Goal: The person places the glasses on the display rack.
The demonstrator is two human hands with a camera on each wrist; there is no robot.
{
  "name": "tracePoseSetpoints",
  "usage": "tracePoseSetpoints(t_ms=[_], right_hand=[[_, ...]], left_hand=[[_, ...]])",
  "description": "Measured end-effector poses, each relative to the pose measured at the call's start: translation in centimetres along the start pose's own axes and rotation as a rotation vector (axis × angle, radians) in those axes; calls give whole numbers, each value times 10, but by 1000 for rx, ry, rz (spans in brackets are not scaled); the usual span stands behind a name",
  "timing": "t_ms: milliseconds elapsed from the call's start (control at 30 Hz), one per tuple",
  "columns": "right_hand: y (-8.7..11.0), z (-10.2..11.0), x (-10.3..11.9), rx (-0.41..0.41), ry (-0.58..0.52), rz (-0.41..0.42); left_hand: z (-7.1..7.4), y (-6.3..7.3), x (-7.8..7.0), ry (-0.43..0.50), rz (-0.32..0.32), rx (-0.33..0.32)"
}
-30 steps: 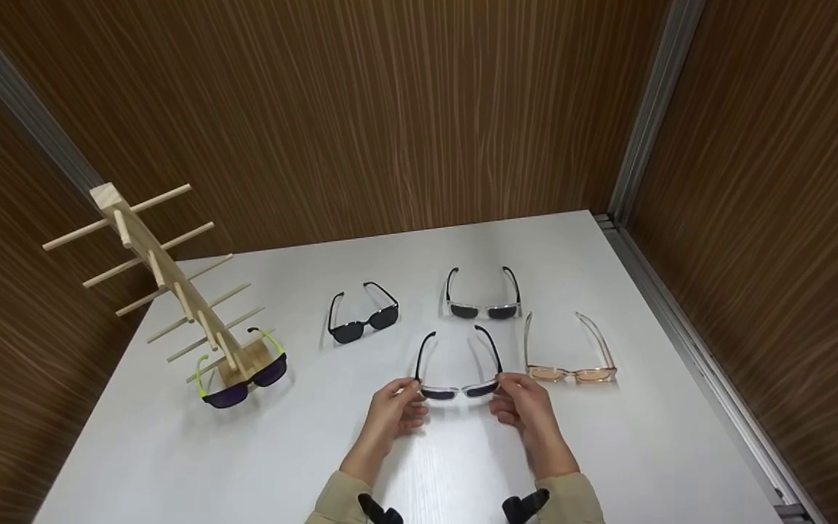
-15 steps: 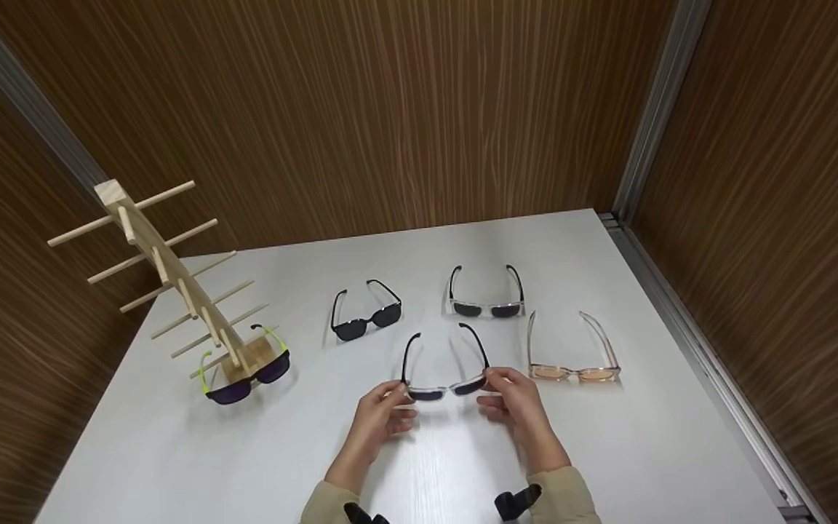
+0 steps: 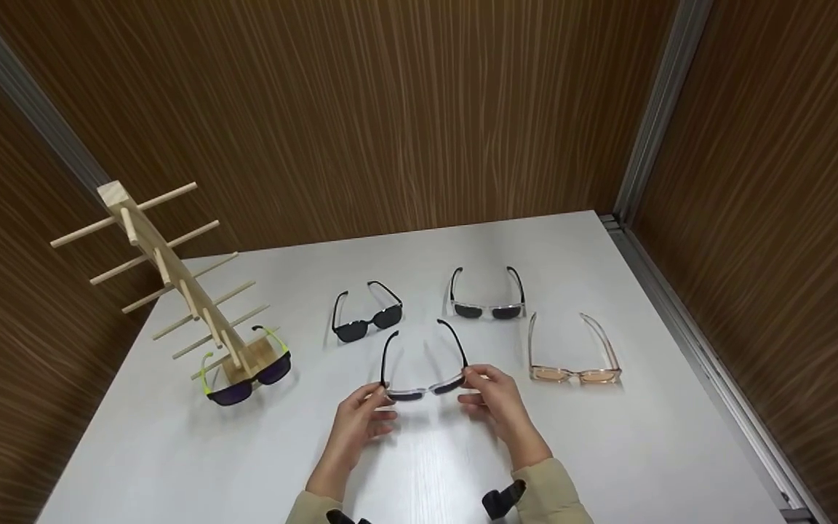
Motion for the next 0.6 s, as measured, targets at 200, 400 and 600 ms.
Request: tracePoseSetpoints(t_ms=[200, 400, 600], right_hand=[[-5, -13, 1, 16, 17, 1], [-8, -26, 2, 38, 36, 15], [-11, -42, 3, 49, 50, 12]], left_hand=[[11, 6, -1, -2, -15, -10], [22, 15, -4, 12, -25, -34], [34, 24, -7, 28, -40, -60]])
Point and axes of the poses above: each hand's wrist, its own y-axis away from the middle knuckle, its own z-axis out of the back of the hand, x = y × z, the point moved 7 cm from there along -y, towards the middle knuckle, and after that the axes turned 12 degrees about x, right-handed, at the moved point
